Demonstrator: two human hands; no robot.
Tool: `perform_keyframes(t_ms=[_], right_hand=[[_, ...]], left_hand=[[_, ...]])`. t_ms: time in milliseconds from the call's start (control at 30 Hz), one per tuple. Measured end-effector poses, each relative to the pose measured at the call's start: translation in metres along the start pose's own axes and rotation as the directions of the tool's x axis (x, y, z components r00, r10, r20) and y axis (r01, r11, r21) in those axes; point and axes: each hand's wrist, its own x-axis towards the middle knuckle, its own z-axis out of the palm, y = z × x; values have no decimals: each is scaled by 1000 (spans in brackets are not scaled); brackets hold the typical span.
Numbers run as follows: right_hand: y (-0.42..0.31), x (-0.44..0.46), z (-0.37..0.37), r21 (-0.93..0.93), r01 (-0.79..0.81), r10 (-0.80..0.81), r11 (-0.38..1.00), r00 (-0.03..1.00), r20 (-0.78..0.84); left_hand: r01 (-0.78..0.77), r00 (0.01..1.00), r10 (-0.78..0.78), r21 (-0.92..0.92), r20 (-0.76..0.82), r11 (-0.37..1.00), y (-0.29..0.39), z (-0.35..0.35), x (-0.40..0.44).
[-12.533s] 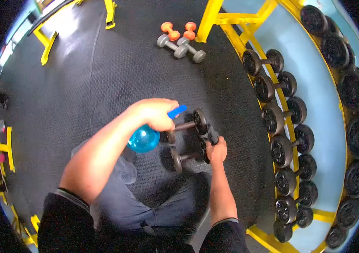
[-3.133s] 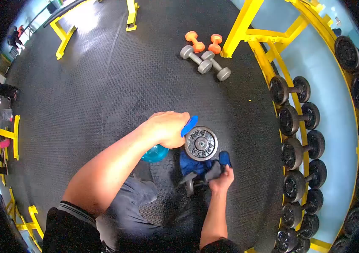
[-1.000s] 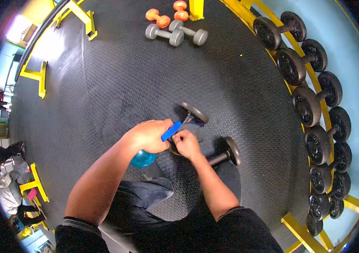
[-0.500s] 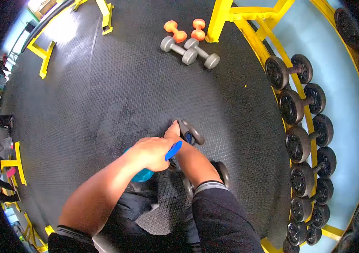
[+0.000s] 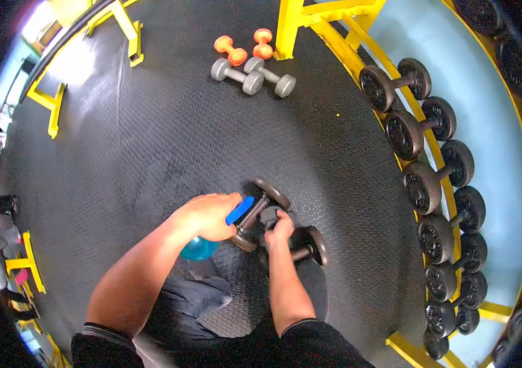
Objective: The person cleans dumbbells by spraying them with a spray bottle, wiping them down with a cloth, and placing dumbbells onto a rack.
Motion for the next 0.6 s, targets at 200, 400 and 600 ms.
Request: perform_keyframes(t_ms=[200, 400, 600], right_hand=[[18, 45, 4, 441, -362, 271, 821, 928, 257], [-39, 20, 32, 10, -551, 528, 835, 805, 271], [-21, 49, 49, -265, -463, 525, 846, 809, 265]], left_hand=[[22, 1000, -22, 35, 2, 999, -9, 5, -5], [22, 1000, -22, 27, -1, 999, -11, 3, -4], [25, 1000, -25, -59, 5, 998, -23, 0, 7]])
